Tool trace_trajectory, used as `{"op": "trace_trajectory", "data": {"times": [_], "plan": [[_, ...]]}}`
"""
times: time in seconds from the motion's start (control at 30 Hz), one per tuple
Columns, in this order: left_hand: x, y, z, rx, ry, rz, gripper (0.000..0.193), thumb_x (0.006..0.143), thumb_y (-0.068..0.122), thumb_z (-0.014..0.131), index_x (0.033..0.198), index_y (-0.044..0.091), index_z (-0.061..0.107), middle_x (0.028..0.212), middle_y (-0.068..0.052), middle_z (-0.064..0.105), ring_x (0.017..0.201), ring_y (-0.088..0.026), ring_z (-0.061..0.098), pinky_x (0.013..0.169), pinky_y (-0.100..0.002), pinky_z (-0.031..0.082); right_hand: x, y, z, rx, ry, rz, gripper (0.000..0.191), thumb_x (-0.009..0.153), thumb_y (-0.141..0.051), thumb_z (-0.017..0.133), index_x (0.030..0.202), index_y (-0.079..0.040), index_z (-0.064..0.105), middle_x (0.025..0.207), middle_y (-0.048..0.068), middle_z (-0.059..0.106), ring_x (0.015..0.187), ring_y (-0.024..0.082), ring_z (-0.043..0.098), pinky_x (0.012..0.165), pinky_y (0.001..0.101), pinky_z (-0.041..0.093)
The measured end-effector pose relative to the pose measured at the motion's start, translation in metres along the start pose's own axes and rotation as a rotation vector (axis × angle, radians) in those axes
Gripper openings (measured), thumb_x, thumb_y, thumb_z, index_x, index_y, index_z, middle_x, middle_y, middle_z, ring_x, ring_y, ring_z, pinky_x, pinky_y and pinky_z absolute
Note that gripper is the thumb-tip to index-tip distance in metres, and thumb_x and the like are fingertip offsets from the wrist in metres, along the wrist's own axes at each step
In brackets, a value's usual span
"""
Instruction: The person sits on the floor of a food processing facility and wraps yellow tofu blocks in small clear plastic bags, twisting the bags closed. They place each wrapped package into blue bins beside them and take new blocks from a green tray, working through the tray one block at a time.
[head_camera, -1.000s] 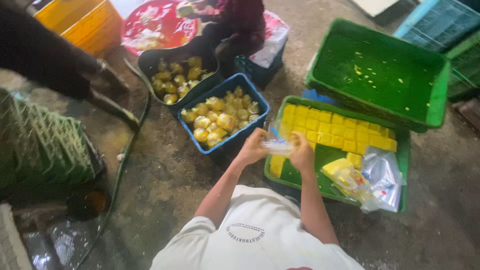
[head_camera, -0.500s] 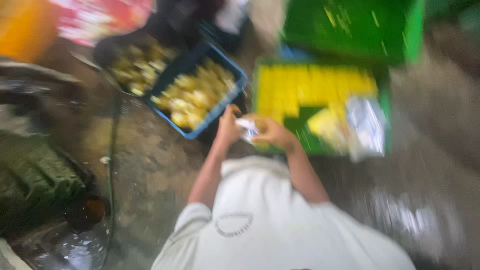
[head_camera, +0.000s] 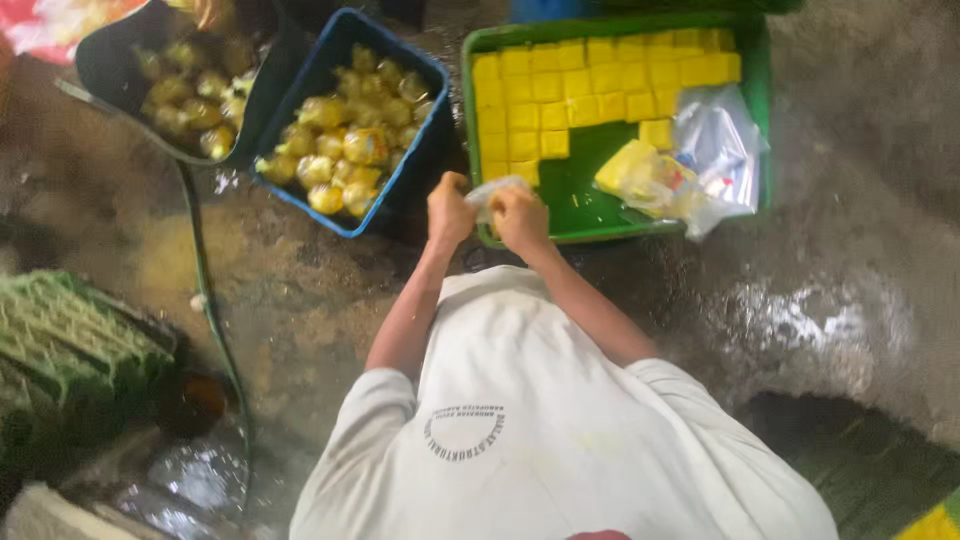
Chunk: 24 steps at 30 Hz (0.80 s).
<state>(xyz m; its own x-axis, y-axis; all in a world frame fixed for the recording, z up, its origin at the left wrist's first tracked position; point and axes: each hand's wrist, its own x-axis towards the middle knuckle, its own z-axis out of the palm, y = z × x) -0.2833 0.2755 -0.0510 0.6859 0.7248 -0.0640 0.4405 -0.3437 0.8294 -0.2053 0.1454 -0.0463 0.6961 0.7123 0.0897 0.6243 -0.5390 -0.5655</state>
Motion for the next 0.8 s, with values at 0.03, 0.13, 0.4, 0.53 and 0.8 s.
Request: {"op": "trace_trajectory", "data": {"times": [0.03,0.13,0.4,0.53,0.8], "plan": [[0.003,-0.003,-0.001,0.036,-0.002,0.015,0.042,0.072,0.009,0.08,0.11,0.005,0.063,0.099,-0.022,0.07,0.096,-0.044,0.069,0.082,-0.048,0.055,0.004,-0.003,0.004,0.087,-0.164,0.002,0.035,0.082,-0.014,0.078,0.115,-0.008,0.066,0.097,0.02,0.072,0.093,0.043,0.068,0.08,0.0494,0.053],[0.006,-0.019,-0.017,0.092,0.037,0.059,0.042,0.068,0.005,0.08,0.108,0.001,0.065,0.097,-0.025,0.07,0.093,-0.047,0.067,0.076,-0.05,0.053,0.035,0.011,0.009,0.517,-0.374,-0.1,0.043,0.083,-0.008,0.065,0.126,-0.006,0.069,0.097,0.013,0.075,0.088,0.03,0.071,0.08,0.0411,0.057],[-0.027,-0.053,-0.108,-0.529,0.01,-0.435,0.035,0.079,0.012,0.082,0.108,0.0,0.066,0.08,-0.007,0.069,0.055,-0.011,0.062,0.048,-0.028,0.053,0.14,0.083,-0.021,-0.099,0.019,0.436,0.049,0.098,-0.048,0.073,0.098,0.001,0.074,0.098,0.025,0.071,0.095,0.045,0.068,0.081,0.0537,0.052],[-0.026,-0.034,-0.146,-0.653,0.022,-0.252,0.034,0.083,0.01,0.079,0.112,0.001,0.065,0.084,-0.005,0.068,0.059,-0.009,0.06,0.048,-0.027,0.051,0.141,0.07,-0.008,-0.098,0.1,0.418,0.061,0.085,-0.058,0.085,0.097,-0.002,0.065,0.1,0.024,0.071,0.094,0.044,0.068,0.085,0.0512,0.054],[-0.044,0.015,-0.234,-0.474,0.094,-0.171,0.038,0.085,0.013,0.078,0.12,0.004,0.066,0.088,-0.002,0.069,0.064,-0.008,0.061,0.052,-0.025,0.051,0.138,0.085,-0.015,-0.046,0.096,0.44,0.067,0.071,-0.049,0.09,0.113,-0.005,0.06,0.107,0.022,0.071,0.1,0.041,0.069,0.09,0.049,0.054]]}}
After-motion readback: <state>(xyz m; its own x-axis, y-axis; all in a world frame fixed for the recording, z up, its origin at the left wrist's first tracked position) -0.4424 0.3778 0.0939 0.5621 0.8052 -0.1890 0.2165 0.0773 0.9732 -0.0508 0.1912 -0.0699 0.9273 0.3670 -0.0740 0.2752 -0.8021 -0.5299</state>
